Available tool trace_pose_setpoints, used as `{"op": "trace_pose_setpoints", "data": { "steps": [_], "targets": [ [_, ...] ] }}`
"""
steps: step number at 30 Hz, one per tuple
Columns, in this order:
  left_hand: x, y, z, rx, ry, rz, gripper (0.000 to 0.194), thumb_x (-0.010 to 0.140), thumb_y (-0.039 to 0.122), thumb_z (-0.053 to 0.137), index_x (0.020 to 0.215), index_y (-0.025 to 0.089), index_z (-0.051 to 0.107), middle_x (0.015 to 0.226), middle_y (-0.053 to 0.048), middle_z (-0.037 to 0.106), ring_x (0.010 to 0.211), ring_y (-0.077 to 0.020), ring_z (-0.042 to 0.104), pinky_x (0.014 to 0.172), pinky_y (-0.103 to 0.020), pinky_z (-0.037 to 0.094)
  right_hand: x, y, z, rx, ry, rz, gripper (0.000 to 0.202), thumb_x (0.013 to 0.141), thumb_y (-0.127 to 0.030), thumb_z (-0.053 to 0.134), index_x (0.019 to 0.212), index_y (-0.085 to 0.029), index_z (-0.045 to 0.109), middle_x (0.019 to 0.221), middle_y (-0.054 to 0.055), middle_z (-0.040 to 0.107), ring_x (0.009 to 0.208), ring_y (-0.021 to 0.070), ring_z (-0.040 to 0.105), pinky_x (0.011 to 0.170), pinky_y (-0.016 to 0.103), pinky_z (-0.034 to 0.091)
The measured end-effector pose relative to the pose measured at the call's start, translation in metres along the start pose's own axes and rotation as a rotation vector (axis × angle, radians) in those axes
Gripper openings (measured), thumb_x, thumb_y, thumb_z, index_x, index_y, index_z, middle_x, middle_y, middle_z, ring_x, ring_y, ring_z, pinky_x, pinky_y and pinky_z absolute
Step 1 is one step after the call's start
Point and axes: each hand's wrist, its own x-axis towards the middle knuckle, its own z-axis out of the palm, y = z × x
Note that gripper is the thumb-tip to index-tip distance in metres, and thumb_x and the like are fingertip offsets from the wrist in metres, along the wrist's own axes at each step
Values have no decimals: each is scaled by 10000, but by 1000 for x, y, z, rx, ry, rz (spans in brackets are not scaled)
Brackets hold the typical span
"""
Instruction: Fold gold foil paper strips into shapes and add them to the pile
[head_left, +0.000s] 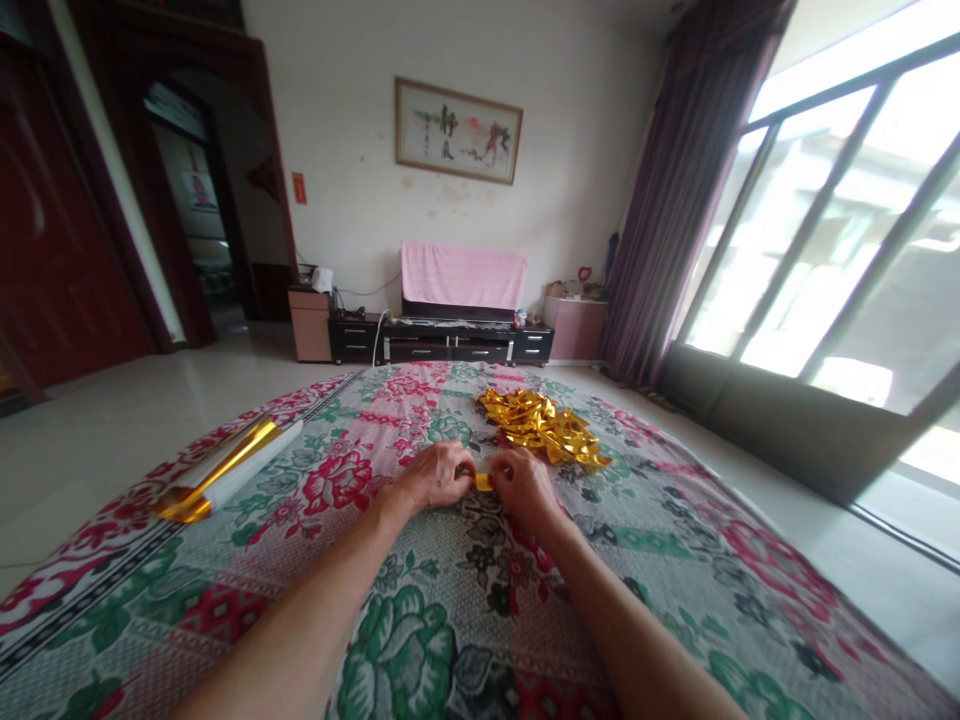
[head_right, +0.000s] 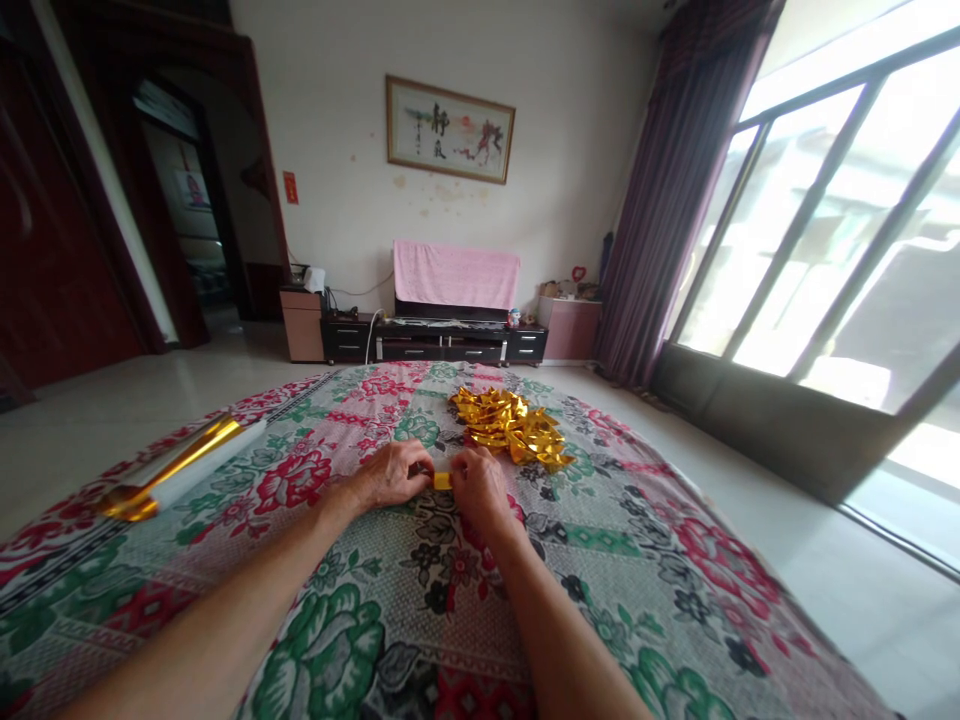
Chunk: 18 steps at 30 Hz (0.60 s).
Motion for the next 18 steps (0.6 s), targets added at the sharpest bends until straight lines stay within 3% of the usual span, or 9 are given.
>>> {"op": "trace_pose_setpoints", "data": {
  "steps": [9, 14, 18],
  "targets": [
    [1, -5, 2, -6, 76, -50, 151, 710, 122, 530, 803, 169, 640, 808, -26, 597, 709, -127, 560, 679, -220, 435, -1, -10, 0, 36, 32, -20, 175, 675, -124, 505, 719, -158, 671, 732, 49, 643, 628, 126, 561, 606, 201, 382],
    [1, -7, 4, -6, 48, 19, 157, 739, 120, 514, 700, 167, 660, 769, -32, 625, 786, -142, 575, 734, -224, 433, 0, -11, -1, 91, -21, -39, 201, 696, -137, 484, 694, -183, 680, 653, 16, 655, 609, 122, 573, 585, 190, 378],
    [1, -6, 4, -5, 30, 51, 140, 743, 140, 538, 705, 171, 669, 796, -31, 638, 799, -142, 576, 748, -226, 437, 0, -8, -2, 72, 52, -55, 221, 674, -120, 486, 742, -193, 683, 735, 25, 651, 663, 126, 569, 624, 194, 386]
  ]
}}
